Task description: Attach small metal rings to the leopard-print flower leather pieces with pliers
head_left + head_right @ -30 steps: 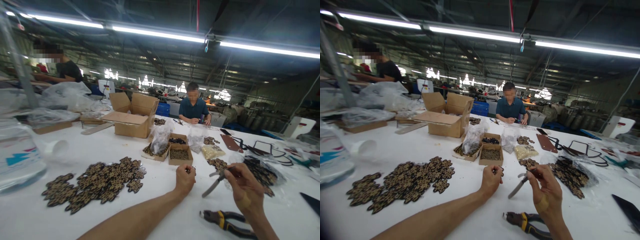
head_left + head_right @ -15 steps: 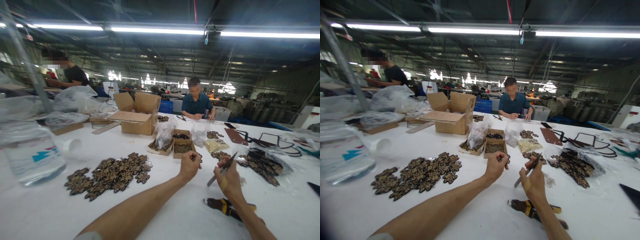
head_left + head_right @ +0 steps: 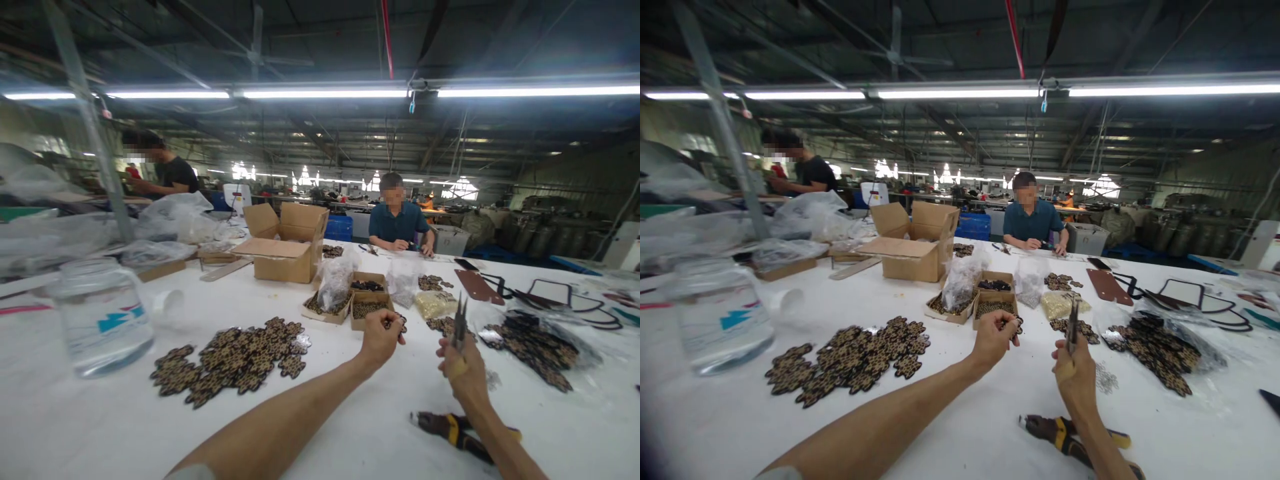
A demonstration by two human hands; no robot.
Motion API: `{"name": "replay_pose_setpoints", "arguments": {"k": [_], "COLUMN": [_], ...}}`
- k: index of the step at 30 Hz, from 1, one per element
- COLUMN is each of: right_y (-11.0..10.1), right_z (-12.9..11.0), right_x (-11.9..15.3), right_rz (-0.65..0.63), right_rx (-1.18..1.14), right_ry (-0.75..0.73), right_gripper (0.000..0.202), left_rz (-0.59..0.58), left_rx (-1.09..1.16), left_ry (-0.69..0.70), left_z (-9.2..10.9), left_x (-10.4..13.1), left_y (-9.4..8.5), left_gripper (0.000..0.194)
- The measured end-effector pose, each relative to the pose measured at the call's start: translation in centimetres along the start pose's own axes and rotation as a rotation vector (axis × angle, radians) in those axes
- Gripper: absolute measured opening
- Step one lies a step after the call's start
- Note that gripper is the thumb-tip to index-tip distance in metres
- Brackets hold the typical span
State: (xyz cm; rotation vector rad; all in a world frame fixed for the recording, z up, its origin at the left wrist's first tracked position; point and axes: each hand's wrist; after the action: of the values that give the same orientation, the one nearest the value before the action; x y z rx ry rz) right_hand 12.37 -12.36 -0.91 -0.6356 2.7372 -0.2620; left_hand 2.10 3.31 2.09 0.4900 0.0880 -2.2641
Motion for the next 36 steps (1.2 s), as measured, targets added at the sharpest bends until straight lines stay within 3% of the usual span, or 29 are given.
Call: {"name": "replay_pose_setpoints", "arguments": {"k": [6,10,14,23,36], "right_y": [-1.5,-0.8,-0.7,-1.7,-1.8], "right_z": [-2.8,-3.8,-3.9,-5.5,-6.0], "right_x": [1.6,2.9,3.5,4.6,4.8], "right_rz": [-0.557,-0.673,-0.815,-0.909,-0.926], "right_rx": [-0.432,-0.507,-0.507,-0.597,-0.549], "right_ry": [0.249,0.331,0.412,0.523,0.533], "right_gripper": [0.039,0.037,0.056,0.090,0.086], "left_rz": [-0.009,0.029,0.020,-0.088,-0.239], "left_rx": [0.035,0.026,0.008,-0.029,-0.063], "left_ry": [0.025,0.060,0.099,0.152,0.205], "left_z": [0.8,1.2,1.5,2.3,2.5], "left_x": [-1.3,-2.0,-2.1,-1.7,-0.8], "left_y": [-1.1,-1.4,-1.5,-1.4,-1.3], "left_gripper": [0.020,0.020,0.021,0.020,0.017]}}
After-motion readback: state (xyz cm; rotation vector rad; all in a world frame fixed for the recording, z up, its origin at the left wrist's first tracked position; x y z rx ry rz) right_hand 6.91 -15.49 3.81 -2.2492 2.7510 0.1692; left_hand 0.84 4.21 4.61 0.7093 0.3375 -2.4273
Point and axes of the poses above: each hand's wrist, its own x-axis away from the middle knuckle, its own y-axis out of the palm, z = x × y, and after that the axes turned 13 degrees about x, right-handed
